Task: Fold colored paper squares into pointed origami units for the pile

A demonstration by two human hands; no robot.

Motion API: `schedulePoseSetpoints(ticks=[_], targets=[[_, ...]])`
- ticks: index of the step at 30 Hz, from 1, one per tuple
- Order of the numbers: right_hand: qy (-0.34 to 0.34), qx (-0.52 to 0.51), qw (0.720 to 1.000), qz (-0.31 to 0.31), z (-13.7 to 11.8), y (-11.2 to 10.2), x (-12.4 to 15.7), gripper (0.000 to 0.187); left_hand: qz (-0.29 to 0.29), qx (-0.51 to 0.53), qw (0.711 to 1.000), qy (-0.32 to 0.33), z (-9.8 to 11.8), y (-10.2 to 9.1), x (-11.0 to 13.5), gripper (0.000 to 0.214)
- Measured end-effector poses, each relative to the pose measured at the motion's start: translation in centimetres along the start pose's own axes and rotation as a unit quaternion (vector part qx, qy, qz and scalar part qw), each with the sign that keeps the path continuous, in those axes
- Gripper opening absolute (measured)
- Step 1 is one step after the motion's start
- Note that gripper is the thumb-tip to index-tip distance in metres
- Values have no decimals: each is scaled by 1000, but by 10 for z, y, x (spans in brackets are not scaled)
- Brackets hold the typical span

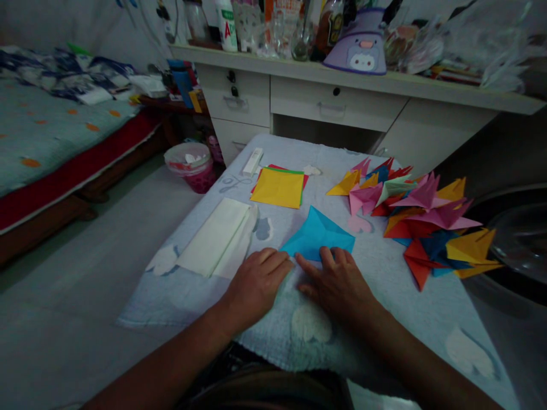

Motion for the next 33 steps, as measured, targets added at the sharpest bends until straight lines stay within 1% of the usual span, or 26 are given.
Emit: schedulePoseSetpoints(ticks=[1, 3, 6, 10, 13, 20, 26, 30, 33], targets=[[-3, 2, 1000, 0, 0, 1, 0, 59, -20, -4, 1000, 21, 2, 3, 2, 27], [-5, 6, 1000, 0, 1, 2, 1, 60, -43, -18, 998, 41, 4, 8, 5, 30], [-1, 5, 1000, 0, 1, 3, 2, 60, -55, -43, 997, 41, 4, 11, 9, 36], [7, -11, 1000, -5, 1, 2, 1, 60, -68, -57, 996, 33, 3, 10, 12, 40], [10, -16, 1000, -7, 1, 1, 1, 60, -66, -59, 996, 33, 3, 11, 14, 41], [1, 5, 1000, -19, 0, 0, 1, 62, -39, -66, 997, 26, 2, 15, 16, 36], [2, 10, 999, -40, -1, -1, 1, 61, -58, -71, 996, 7, 2, 11, 15, 38], [-1, 17, 999, -51, -1, 0, 0, 61, -77, -85, 993, -11, 3, 8, 12, 35], [-3, 18, 999, -49, 0, 1, 0, 62, -72, -94, 993, -23, 4, 8, 13, 33]])
Point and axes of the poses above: each hand's wrist, its own x-axis away from the middle knuckle, its own y-axis out of the palm, z = x × y, the point moved 1 cm from there along -x, towards the middle knuckle, and after that the axes turned 13 degrees about z, right-handed, at the moved point
